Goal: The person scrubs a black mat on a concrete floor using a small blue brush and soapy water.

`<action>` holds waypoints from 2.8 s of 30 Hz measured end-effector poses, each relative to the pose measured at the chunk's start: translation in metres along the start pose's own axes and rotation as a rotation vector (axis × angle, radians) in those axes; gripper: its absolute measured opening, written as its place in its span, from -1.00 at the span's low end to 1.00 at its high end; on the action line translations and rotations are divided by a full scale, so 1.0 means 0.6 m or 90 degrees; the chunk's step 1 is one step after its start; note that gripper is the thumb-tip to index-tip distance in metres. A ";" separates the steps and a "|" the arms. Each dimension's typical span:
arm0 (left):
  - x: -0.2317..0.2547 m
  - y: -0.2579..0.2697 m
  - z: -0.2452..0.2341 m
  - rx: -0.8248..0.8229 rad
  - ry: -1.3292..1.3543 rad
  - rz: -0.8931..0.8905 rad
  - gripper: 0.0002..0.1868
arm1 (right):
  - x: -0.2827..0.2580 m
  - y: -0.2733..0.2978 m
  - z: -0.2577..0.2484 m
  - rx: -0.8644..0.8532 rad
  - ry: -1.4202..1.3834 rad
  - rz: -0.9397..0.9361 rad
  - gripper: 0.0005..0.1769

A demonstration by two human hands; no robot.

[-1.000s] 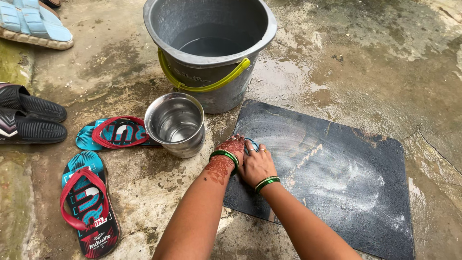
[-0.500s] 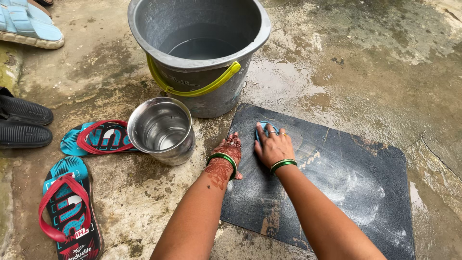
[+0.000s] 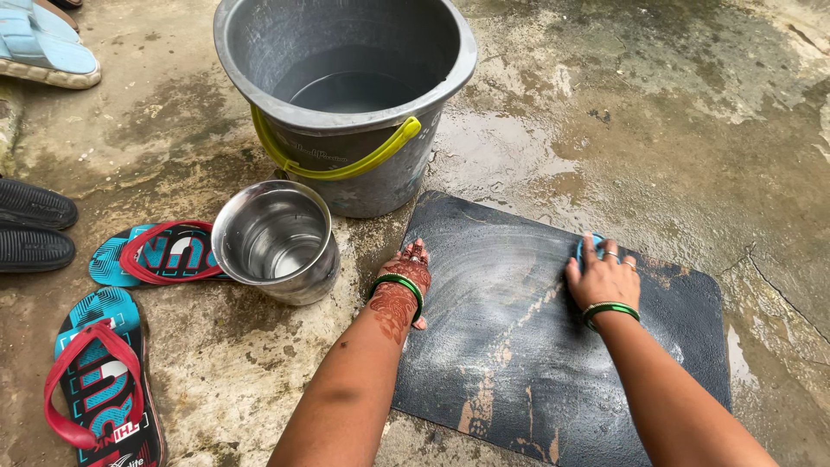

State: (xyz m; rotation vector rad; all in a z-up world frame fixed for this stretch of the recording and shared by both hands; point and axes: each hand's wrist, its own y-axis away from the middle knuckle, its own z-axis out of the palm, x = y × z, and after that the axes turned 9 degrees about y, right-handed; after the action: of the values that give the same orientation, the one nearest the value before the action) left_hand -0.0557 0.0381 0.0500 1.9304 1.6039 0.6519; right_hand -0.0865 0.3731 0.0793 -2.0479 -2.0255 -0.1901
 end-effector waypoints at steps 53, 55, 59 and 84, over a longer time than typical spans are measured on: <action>-0.003 0.119 -0.005 0.052 0.009 -0.030 0.41 | -0.339 -0.009 -0.163 -0.112 -0.019 -0.535 -0.13; -0.008 0.098 0.017 0.029 0.013 -0.038 0.16 | -0.328 0.018 -0.166 -0.100 -0.029 -0.568 -0.12; -0.034 0.049 0.068 0.077 0.080 -0.081 -0.30 | -0.306 0.071 -0.174 -0.098 -0.053 -0.612 -0.11; 0.017 0.326 -0.102 0.151 -0.063 0.029 -0.27 | -0.169 0.204 -0.381 -0.350 0.156 -0.428 -0.32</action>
State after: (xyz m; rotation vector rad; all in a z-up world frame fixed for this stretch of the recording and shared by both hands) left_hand 0.0464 0.0262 0.2273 2.1381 1.6410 0.3904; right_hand 0.0528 0.2138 0.2607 -1.3702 -2.6025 -1.1658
